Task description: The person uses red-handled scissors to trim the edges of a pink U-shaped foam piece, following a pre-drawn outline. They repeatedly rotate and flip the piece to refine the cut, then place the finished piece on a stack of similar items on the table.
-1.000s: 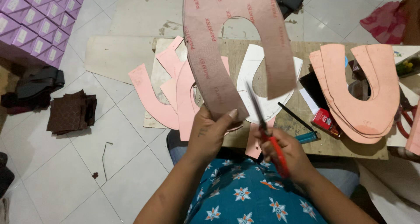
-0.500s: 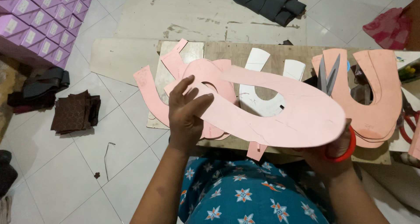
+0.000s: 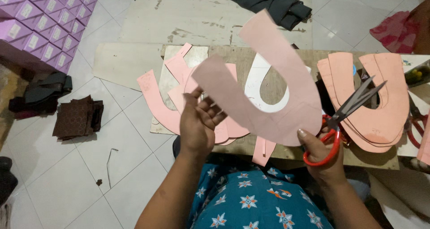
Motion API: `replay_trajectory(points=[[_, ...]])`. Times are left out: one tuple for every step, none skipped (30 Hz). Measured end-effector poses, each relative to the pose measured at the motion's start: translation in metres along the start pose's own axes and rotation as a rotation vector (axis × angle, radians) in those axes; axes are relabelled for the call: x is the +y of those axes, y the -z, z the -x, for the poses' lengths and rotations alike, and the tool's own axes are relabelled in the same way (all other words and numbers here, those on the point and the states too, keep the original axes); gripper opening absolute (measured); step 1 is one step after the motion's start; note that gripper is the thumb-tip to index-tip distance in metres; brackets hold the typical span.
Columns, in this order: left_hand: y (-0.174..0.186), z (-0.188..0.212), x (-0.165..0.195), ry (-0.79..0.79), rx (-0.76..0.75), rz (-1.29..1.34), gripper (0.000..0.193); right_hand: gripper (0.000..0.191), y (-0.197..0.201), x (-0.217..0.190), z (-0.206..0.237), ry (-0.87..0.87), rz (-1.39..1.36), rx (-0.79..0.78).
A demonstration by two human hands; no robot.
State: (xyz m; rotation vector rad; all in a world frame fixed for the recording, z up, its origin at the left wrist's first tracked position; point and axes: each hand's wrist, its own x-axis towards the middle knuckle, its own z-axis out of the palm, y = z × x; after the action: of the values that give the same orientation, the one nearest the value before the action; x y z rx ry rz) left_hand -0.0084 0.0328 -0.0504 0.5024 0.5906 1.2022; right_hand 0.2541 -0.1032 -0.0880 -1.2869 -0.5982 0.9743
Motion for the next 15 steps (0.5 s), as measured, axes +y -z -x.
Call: replay_trajectory(points=[[-0.001,0.001,-0.002,-0.024,-0.018,-0.084,0.055,0.025,-0.003,-0.004,0.001,-0.007,0.096,-0.022],[-0.002,0.004,-0.003,-0.046,-0.033,-0.166,0.048,0.026,-0.004,-0.006,0.002,-0.018,0.194,-0.043],[-0.003,0.006,-0.005,-0.068,-0.047,-0.248,0.042,0.027,-0.004,-0.007,0.001,-0.03,0.292,-0.067],[-0.003,0.007,-0.005,-0.071,-0.04,-0.256,0.039,0.031,-0.004,-0.005,-0.001,0.002,0.346,-0.034],[-0.002,0.007,-0.004,-0.073,-0.036,-0.265,0.036,0.035,-0.004,-0.002,-0.005,0.036,0.399,0.001],[-0.001,0.008,-0.004,-0.075,-0.032,-0.272,0.034,0.04,-0.003,0.001,-0.008,0.07,0.453,0.037],[-0.001,0.007,-0.004,-0.091,-0.062,-0.278,0.033,0.04,0.0,0.002,-0.011,0.101,0.496,0.053],[0.0,0.009,-0.004,-0.106,-0.089,-0.286,0.033,0.041,0.003,0.003,-0.013,0.128,0.539,0.067],[0.001,0.011,-0.005,-0.118,-0.114,-0.294,0.033,0.041,0.006,0.005,-0.013,0.152,0.583,0.082],[0.002,0.012,-0.005,-0.104,-0.11,-0.284,0.033,0.041,0.007,0.006,-0.012,0.14,0.552,0.049],[0.002,0.012,-0.006,-0.093,-0.107,-0.273,0.033,0.04,0.008,0.006,-0.012,0.132,0.52,0.015],[0.002,0.012,-0.007,-0.083,-0.106,-0.262,0.034,0.039,0.008,0.005,-0.012,0.125,0.488,-0.018],[0.002,0.012,-0.008,-0.094,-0.11,-0.285,0.034,0.041,0.007,0.004,-0.011,0.086,0.498,-0.054],[0.003,0.014,-0.009,-0.105,-0.114,-0.309,0.035,0.042,0.005,0.003,-0.007,0.046,0.508,-0.09],[0.002,0.015,-0.01,-0.117,-0.117,-0.332,0.036,0.044,0.002,0.001,-0.005,0.008,0.517,-0.127]])
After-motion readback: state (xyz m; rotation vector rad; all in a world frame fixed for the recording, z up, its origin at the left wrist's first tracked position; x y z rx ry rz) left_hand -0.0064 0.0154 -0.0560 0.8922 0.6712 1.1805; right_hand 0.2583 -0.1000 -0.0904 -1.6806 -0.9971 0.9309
